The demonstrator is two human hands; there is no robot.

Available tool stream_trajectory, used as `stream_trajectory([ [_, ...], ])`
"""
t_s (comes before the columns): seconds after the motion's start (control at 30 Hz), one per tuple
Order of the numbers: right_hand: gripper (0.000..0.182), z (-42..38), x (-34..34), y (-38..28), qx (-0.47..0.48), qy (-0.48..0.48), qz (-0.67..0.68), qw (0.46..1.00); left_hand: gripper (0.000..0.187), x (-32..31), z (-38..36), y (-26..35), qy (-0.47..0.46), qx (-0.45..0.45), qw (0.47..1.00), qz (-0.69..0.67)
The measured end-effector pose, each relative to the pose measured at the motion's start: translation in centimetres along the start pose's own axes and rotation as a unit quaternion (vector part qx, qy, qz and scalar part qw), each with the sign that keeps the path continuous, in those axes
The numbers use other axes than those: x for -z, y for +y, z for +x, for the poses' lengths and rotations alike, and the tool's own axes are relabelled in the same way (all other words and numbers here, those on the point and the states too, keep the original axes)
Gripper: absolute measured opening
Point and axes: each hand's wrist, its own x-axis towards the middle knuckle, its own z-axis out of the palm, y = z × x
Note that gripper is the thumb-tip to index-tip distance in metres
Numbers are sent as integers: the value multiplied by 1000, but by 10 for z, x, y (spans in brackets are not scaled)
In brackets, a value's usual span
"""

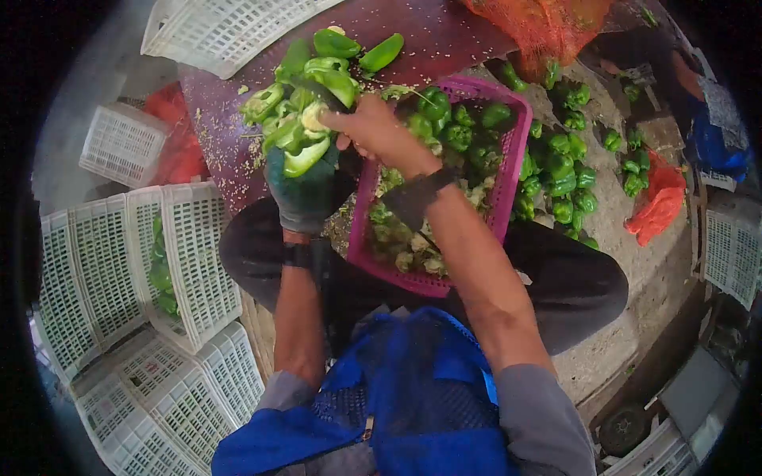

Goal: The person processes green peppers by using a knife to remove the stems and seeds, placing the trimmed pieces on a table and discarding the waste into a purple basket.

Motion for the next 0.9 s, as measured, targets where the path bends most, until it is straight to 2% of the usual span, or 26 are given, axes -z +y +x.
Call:
stream_trajectory([
  [0.07,43,6,-10,-9,-21,91,46,995,73,2,1,-1,-11,31,997,-73],
  [0.1,45,13,-12,-13,-45,122,49,990,73,7,-3,-4,-9,108,951,-288],
  [0.13,46,25,-12,-12,-35,131,56,989,74,13,-8,-10,-5,181,854,-487],
  [0.17,46,36,-12,-11,-26,141,63,988,71,17,-11,-25,25,186,883,-430],
  [0.23,45,45,-17,-17,-25,178,105,978,70,13,-17,-26,32,210,874,-436],
  [0.33,39,49,-7,-32,-37,119,93,988,71,10,-22,-26,40,221,880,-418],
  [0.4,37,37,-6,-35,68,173,-87,979,73,11,-19,-27,49,231,865,-442],
  [0.47,39,25,-2,-18,228,251,-263,903,72,8,-17,-22,40,223,856,-465],
  [0.5,32,-3,-5,-27,176,169,-227,943,72,5,-16,-21,33,221,850,-477],
  [0.6,25,-49,-9,1,191,-13,-219,957,65,4,-20,-27,26,217,872,-438],
  [0.7,17,-77,-20,25,214,-7,-315,925,61,5,-30,-34,-40,240,823,-513],
  [0.8,14,-99,-22,25,232,0,-313,921,54,-6,-39,-34,-61,207,866,-452],
  [0.83,14,-107,-25,26,255,12,-340,905,55,-9,-45,-32,-102,165,849,-492],
  [0.9,13,-126,-30,28,299,39,-394,868,54,-18,-58,-30,-42,134,905,-402],
])
